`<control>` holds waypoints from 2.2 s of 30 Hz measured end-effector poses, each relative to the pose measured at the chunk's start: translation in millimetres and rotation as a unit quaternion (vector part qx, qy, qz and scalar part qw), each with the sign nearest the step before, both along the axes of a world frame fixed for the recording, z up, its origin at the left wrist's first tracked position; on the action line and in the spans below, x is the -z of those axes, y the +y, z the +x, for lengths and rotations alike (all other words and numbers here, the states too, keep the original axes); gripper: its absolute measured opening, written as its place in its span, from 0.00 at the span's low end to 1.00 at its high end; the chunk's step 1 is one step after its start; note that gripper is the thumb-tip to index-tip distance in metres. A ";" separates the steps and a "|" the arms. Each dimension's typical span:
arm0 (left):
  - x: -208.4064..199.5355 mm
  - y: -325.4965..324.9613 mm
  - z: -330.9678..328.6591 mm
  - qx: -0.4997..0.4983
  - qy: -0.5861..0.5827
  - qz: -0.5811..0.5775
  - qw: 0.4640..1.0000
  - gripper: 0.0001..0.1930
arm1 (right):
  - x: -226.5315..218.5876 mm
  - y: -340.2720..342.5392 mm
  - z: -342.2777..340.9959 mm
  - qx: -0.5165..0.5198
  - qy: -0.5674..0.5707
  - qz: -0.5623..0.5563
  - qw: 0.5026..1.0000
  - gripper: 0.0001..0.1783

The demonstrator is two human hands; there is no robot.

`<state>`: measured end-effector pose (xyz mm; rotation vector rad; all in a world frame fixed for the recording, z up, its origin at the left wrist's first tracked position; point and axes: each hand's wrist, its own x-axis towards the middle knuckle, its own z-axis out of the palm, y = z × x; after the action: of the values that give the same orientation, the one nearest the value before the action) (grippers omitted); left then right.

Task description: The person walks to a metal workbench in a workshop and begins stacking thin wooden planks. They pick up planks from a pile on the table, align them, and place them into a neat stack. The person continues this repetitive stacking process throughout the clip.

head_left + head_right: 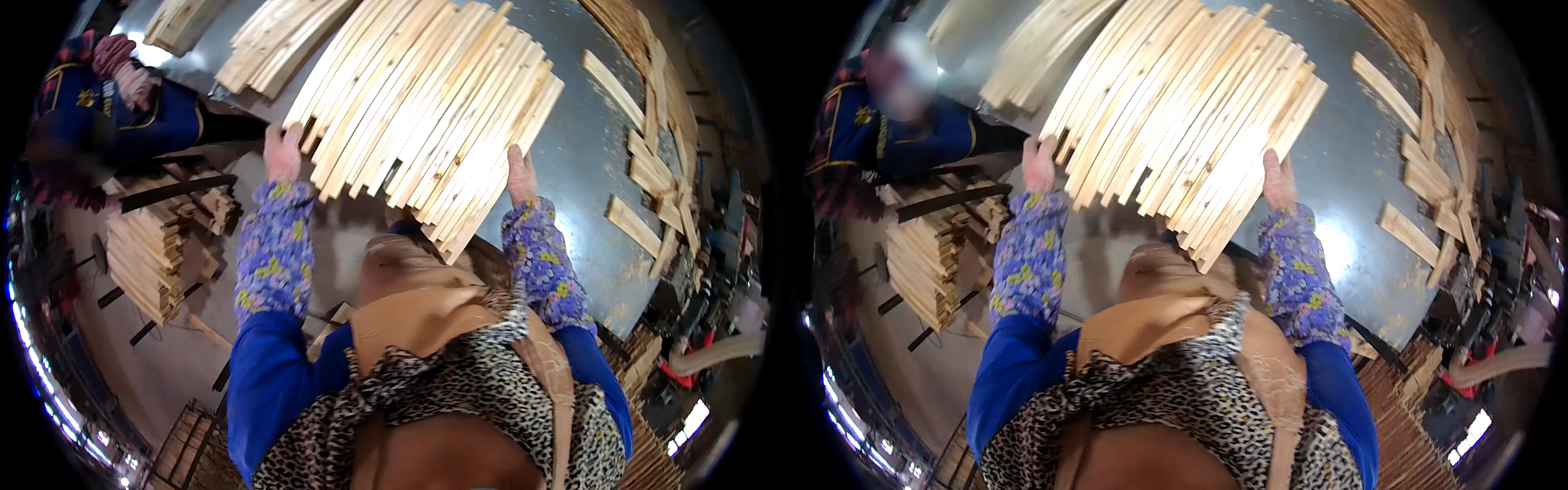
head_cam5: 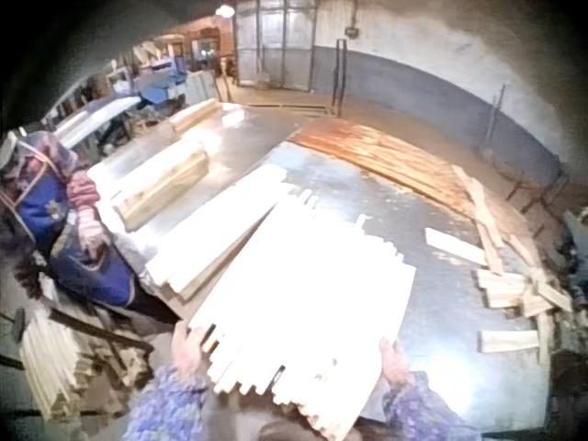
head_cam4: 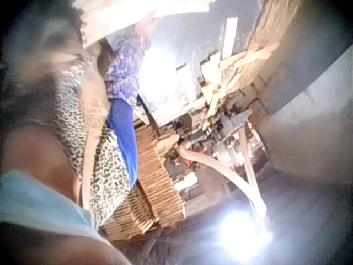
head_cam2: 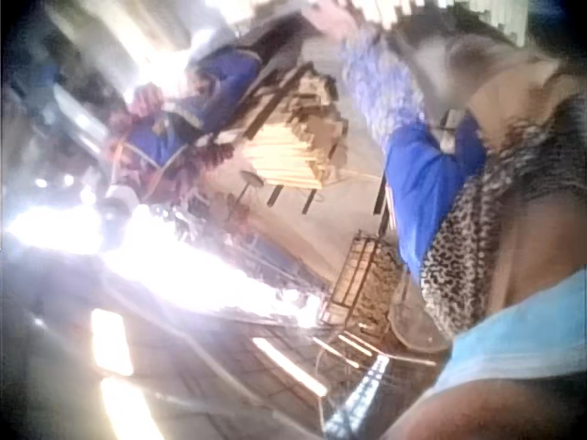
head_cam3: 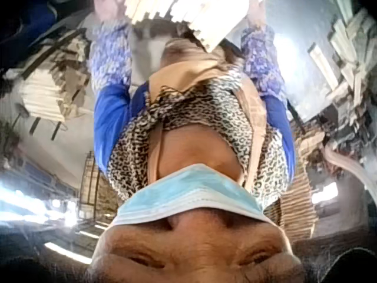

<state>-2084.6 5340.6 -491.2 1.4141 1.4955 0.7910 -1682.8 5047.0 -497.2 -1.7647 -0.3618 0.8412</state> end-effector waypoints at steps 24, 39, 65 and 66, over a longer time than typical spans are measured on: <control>56.3 50.6 217.8 0.095 -0.370 -0.227 0.896 0.39 | 1.1 12.9 186.4 0.141 0.169 0.162 0.962 0.30; -49.3 69.4 256.8 0.161 -0.373 -0.389 0.827 0.48 | -61.8 22.3 224.9 0.114 0.388 0.228 0.886 0.49; -70.7 78.8 86.9 0.528 0.162 0.162 0.818 0.33 | -75.1 -35.5 9.0 -0.077 0.085 0.411 0.904 0.35; -54.2 74.8 64.5 0.534 0.209 0.160 0.803 0.32 | -52.4 -46.0 -31.3 0.058 -0.013 0.146 0.988 0.35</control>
<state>-2020.1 5415.4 -437.0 2.4291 0.5891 -0.0195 -1714.2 5001.0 -444.8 -1.5097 -0.3751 0.6469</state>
